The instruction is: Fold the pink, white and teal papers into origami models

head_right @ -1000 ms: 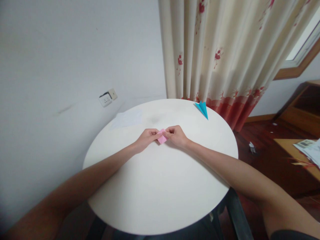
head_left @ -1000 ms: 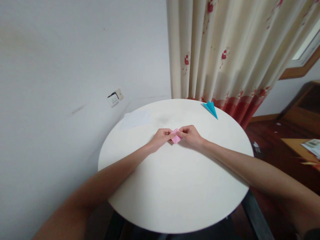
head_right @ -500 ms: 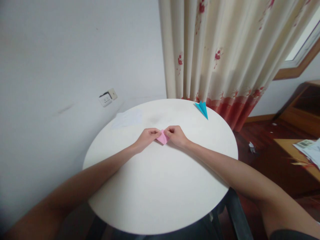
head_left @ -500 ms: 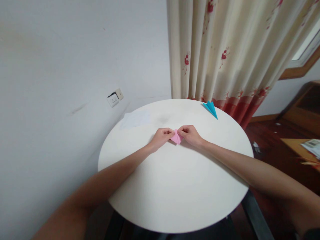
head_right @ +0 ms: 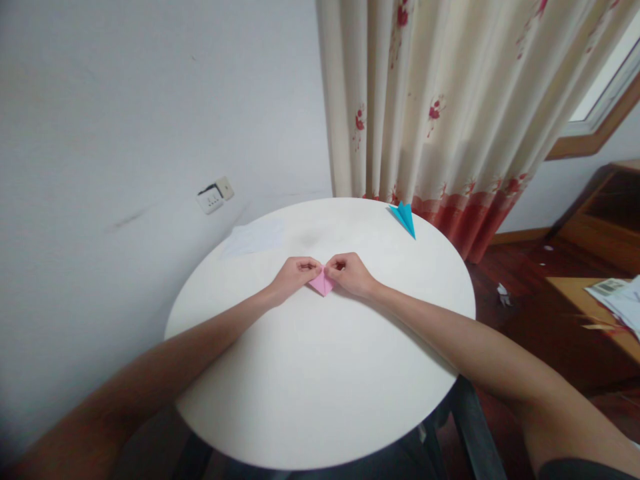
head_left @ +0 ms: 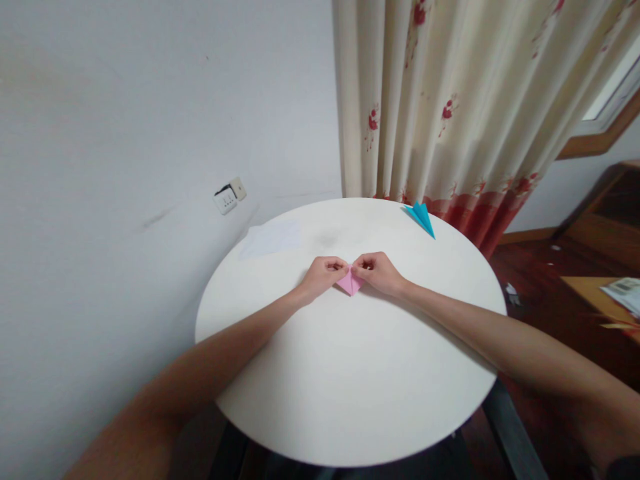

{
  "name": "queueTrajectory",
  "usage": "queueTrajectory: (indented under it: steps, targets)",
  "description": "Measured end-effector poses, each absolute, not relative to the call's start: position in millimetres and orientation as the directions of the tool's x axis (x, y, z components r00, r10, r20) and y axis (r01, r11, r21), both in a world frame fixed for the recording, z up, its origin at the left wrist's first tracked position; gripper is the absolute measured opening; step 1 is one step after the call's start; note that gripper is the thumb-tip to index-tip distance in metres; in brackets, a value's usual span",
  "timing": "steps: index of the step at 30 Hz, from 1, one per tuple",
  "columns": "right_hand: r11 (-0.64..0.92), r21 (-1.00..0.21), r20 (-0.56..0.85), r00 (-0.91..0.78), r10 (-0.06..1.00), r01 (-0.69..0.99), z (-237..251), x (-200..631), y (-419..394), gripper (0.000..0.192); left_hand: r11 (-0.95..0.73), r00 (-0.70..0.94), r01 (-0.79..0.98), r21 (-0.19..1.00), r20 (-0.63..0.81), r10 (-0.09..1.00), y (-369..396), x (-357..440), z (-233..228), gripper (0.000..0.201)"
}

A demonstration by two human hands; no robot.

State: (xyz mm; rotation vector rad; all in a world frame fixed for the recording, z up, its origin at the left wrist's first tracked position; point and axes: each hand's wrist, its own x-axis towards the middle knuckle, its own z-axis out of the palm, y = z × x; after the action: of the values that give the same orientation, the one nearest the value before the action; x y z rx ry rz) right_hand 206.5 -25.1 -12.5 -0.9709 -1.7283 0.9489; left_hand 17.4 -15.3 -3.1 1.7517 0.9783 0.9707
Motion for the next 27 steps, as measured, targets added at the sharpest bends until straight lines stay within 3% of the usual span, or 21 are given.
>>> queueTrajectory:
  steps: [17,27]
  targets:
    - [0.411,-0.892,0.37,-0.218,0.903,0.189,-7.0,206.2,-27.3,0.017,-0.311,0.346,0.175,0.934,0.238,0.908,-14.7,17.5,2.4,0.015]
    - [0.429,-0.887,0.426,-0.059,0.903,0.17,-6.1,214.0,-16.4,0.017,-0.347,0.23,0.15,0.926,0.309,0.923,-8.5,9.1,8.5,0.023]
